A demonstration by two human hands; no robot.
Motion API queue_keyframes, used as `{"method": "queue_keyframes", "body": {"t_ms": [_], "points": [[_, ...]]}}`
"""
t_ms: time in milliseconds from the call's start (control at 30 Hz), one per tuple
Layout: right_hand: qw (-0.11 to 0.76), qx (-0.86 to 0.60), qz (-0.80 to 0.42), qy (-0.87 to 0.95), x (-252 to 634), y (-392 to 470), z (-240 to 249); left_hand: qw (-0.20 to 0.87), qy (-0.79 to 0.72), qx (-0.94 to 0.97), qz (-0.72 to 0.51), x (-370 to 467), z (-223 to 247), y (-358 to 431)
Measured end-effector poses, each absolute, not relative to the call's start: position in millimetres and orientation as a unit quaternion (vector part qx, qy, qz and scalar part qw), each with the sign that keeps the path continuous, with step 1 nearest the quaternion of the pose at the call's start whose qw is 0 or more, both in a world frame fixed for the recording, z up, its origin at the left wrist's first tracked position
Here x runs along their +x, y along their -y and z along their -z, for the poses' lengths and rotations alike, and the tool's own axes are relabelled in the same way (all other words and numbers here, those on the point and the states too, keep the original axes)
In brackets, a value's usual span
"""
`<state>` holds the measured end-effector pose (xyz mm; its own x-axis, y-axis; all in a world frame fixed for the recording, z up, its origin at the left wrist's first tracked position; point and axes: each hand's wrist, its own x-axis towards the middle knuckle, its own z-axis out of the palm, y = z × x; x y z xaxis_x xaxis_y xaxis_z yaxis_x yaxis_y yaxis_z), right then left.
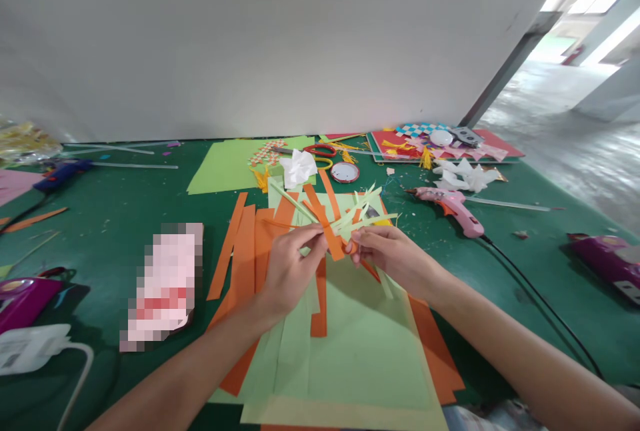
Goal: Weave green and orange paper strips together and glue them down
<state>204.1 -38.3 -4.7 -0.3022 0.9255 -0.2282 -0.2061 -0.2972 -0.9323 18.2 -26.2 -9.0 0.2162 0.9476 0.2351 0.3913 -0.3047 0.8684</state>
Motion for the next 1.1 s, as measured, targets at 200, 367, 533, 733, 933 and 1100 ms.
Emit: {"method": "queue_keyframes", "body": {"t_ms": [200,367,533,733,933,1100], "points": [[0.431,-0.416,-0.699,0.39,205.7,36.1,7.6,0.349,-0.485,0.688,-0.411,18.8,7.8,26.4],[0.449,-0.423,-0.683,0.391,206.5,36.8,6.2,0.347,-0.484,0.693,-0.406,19.3,6.1,25.6],[0.454,-0.432,-0.685,0.371,207.2,35.0,3.7,0.356,-0.48,0.69,-0.409,19.5,7.5,25.6],[0.462,-0.428,-0.696,0.345,208.0,33.5,6.0,0.378,-0.476,0.678,-0.413,19.6,10.2,26.2],[0.473,-0.42,-0.687,0.358,208.4,35.6,3.2,0.364,-0.474,0.693,-0.403,19.3,8.6,26.8],[0.492,-0.431,-0.66,0.368,207.9,35.9,2.1,0.407,-0.474,0.664,-0.41,20.1,5.3,26.5]]}}
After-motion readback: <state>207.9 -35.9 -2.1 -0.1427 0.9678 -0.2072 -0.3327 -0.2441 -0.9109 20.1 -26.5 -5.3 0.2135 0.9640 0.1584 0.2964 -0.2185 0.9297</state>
